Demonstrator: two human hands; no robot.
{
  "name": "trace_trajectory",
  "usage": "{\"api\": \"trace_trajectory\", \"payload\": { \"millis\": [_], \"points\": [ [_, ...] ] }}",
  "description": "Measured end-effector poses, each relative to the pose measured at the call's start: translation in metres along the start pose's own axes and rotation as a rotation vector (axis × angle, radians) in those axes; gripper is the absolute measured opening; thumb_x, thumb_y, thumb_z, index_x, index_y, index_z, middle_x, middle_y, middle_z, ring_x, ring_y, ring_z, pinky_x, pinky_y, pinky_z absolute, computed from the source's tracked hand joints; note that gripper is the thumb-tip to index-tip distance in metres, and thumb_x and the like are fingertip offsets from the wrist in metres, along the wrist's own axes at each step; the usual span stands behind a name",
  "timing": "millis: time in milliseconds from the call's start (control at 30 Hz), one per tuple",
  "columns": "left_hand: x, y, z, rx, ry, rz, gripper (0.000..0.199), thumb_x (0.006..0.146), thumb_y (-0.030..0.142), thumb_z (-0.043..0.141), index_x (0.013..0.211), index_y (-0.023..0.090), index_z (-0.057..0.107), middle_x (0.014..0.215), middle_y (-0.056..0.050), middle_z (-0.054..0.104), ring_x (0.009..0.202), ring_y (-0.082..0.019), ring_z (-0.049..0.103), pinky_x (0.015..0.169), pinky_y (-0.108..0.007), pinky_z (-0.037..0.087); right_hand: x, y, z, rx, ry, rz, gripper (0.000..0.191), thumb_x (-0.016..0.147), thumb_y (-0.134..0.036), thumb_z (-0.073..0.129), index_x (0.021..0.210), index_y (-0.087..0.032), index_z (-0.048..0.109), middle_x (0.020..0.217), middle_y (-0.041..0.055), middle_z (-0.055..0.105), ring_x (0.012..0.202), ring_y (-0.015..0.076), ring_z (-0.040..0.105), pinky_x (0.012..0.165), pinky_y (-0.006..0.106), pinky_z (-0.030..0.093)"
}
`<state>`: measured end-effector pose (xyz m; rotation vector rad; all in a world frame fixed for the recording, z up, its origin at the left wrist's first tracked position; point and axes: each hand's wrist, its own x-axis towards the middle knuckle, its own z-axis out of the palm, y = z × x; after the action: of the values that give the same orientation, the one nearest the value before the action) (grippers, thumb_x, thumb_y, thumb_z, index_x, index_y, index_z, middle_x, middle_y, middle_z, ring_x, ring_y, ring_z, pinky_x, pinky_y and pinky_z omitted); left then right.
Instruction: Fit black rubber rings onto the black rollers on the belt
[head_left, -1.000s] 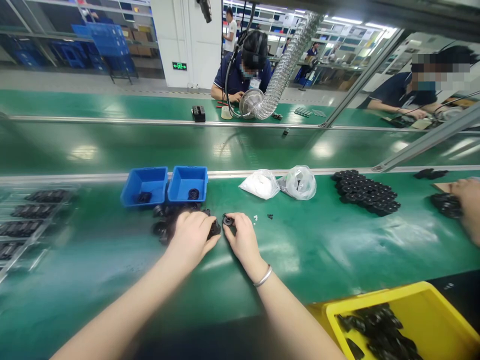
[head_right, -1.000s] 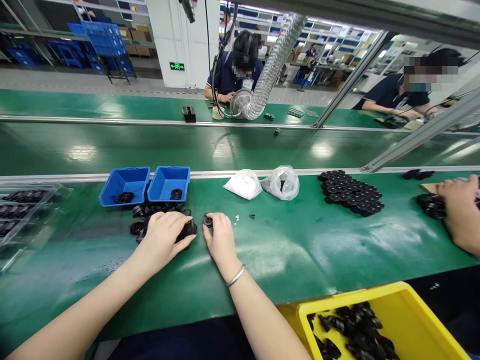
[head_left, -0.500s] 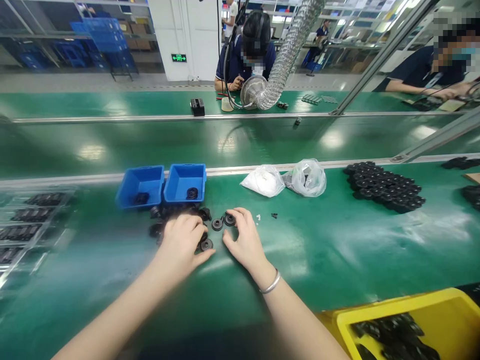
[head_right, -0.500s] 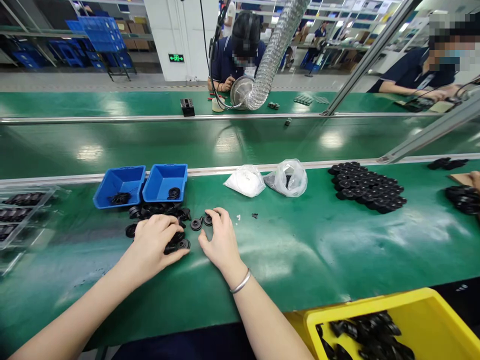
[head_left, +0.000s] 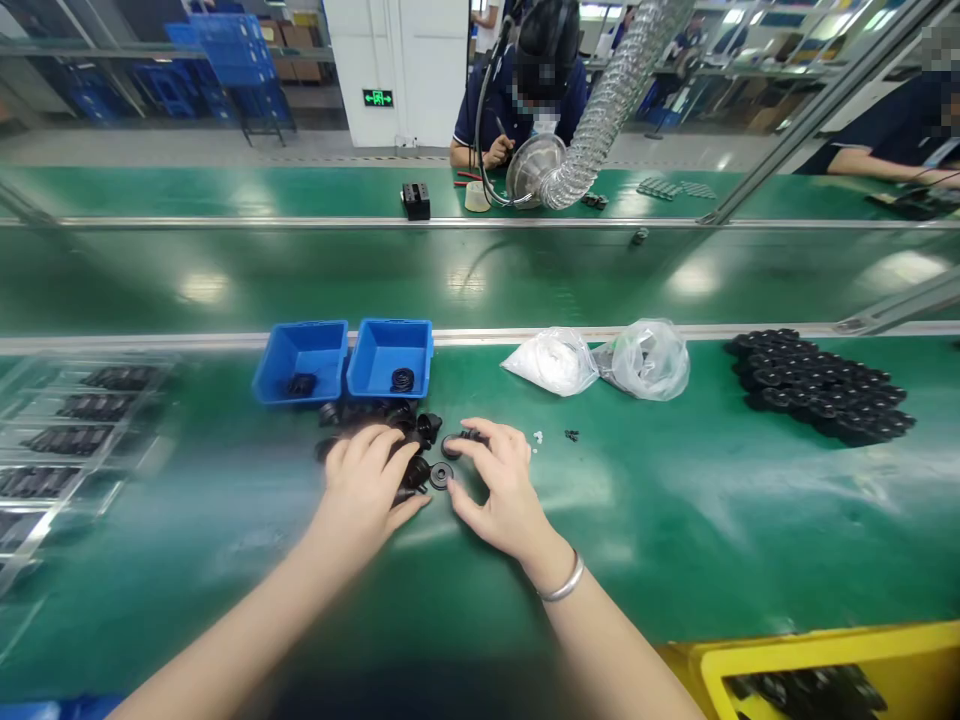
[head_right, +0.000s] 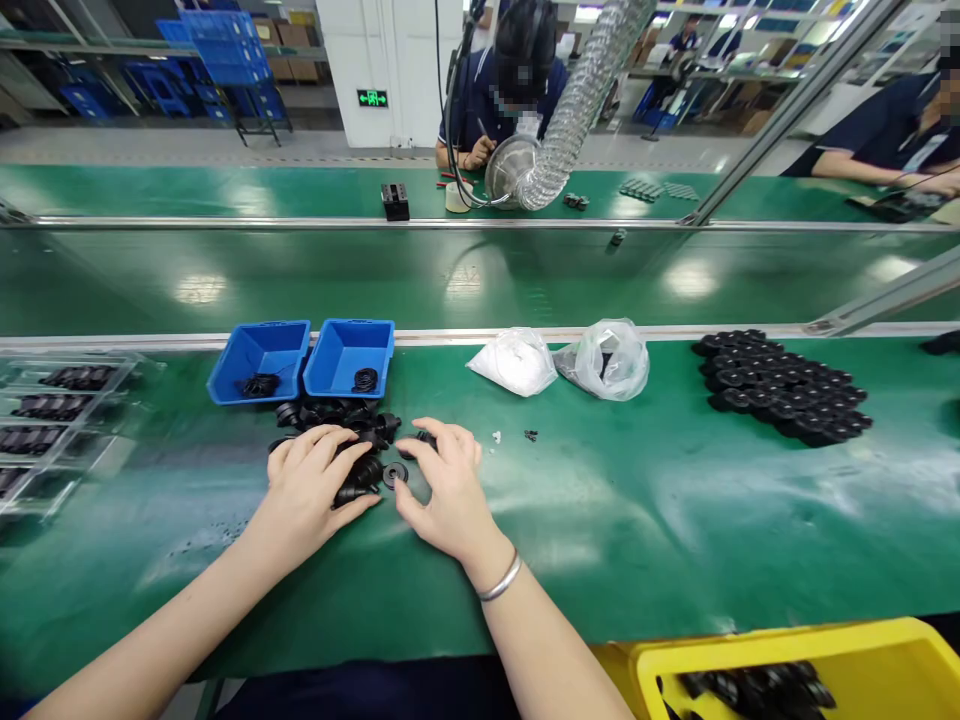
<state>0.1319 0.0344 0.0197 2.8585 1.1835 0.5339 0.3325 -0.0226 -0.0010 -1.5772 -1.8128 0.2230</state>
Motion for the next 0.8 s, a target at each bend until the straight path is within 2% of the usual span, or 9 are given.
{"api": "trace_trajectory", "payload": {
  "millis": [100,167,367,467,567,667,800],
  "points": [
    [-0.005,-0.001,0.002,-0.02,0.013,-0.016,0.038,0.086,0.035,0.067,0.12,0.018,0.061,0.116,-0.013,0.065,0.118,-0.034,0.053,0.094,-0.049,0.033,0.0,-0.003,0.002,-0.044,-0.099,-0.036,0.028,0.083,-0.027,0.066,0.111,-0.027,0.064,0.138,0.0064,0.05,0.126,0.0327,0.04,0.102,0.052,0.033],
    [-0.006,0.001,0.003,-0.037,0.021,-0.033,0.033,0.087,0.033,0.065,0.116,0.018,0.062,0.113,-0.013,0.066,0.116,-0.032,0.054,0.094,-0.048,0.033,-0.001,-0.001,0.005,-0.059,-0.113,-0.046,0.024,0.084,-0.025,0.066,0.108,-0.027,0.064,0.14,0.006,0.05,0.128,0.0326,0.038,0.102,0.052,0.032],
    [-0.003,0.005,0.003,-0.072,0.02,-0.041,0.022,0.089,0.03,0.061,0.107,0.018,0.063,0.105,-0.011,0.066,0.112,-0.03,0.054,0.093,-0.047,0.032,0.0,0.009,0.011,-0.069,-0.028,-0.04,0.017,0.084,-0.026,0.068,0.098,-0.023,0.061,0.133,0.0097,0.055,0.124,0.0315,0.043,0.101,0.052,0.036],
    [-0.003,0.007,0.003,-0.09,0.013,-0.035,0.019,0.089,0.031,0.063,0.103,0.019,0.064,0.104,-0.01,0.066,0.112,-0.03,0.054,0.093,-0.047,0.031,0.001,0.009,0.01,-0.052,0.028,-0.015,0.021,0.085,-0.025,0.065,0.104,-0.023,0.058,0.129,0.0114,0.056,0.121,0.0314,0.046,0.1,0.053,0.037],
    [-0.004,0.007,0.002,-0.105,0.003,-0.034,0.031,0.086,0.036,0.067,0.112,0.021,0.063,0.111,-0.011,0.065,0.115,-0.032,0.053,0.094,-0.048,0.031,0.0,0.005,0.006,-0.017,0.038,-0.028,0.029,0.084,-0.02,0.06,0.113,-0.023,0.056,0.132,0.0117,0.053,0.124,0.0313,0.045,0.103,0.053,0.035],
    [-0.008,0.003,-0.001,-0.118,-0.001,-0.08,0.05,0.079,0.043,0.073,0.121,0.02,0.058,0.12,-0.014,0.062,0.119,-0.034,0.05,0.097,-0.05,0.03,0.0,-0.002,0.004,-0.013,-0.024,-0.081,0.034,0.082,-0.021,0.061,0.116,-0.024,0.057,0.137,0.0105,0.05,0.129,0.0325,0.041,0.106,0.054,0.032],
    [-0.02,-0.004,-0.005,-0.108,-0.001,-0.115,0.044,0.077,0.042,0.074,0.111,0.018,0.06,0.124,-0.016,0.059,0.122,-0.035,0.048,0.099,-0.051,0.03,0.001,-0.008,0.007,-0.074,-0.122,-0.138,0.037,0.081,-0.029,0.068,0.118,-0.026,0.059,0.145,0.0088,0.046,0.134,0.035,0.036,0.105,0.055,0.03]
  ]
}}
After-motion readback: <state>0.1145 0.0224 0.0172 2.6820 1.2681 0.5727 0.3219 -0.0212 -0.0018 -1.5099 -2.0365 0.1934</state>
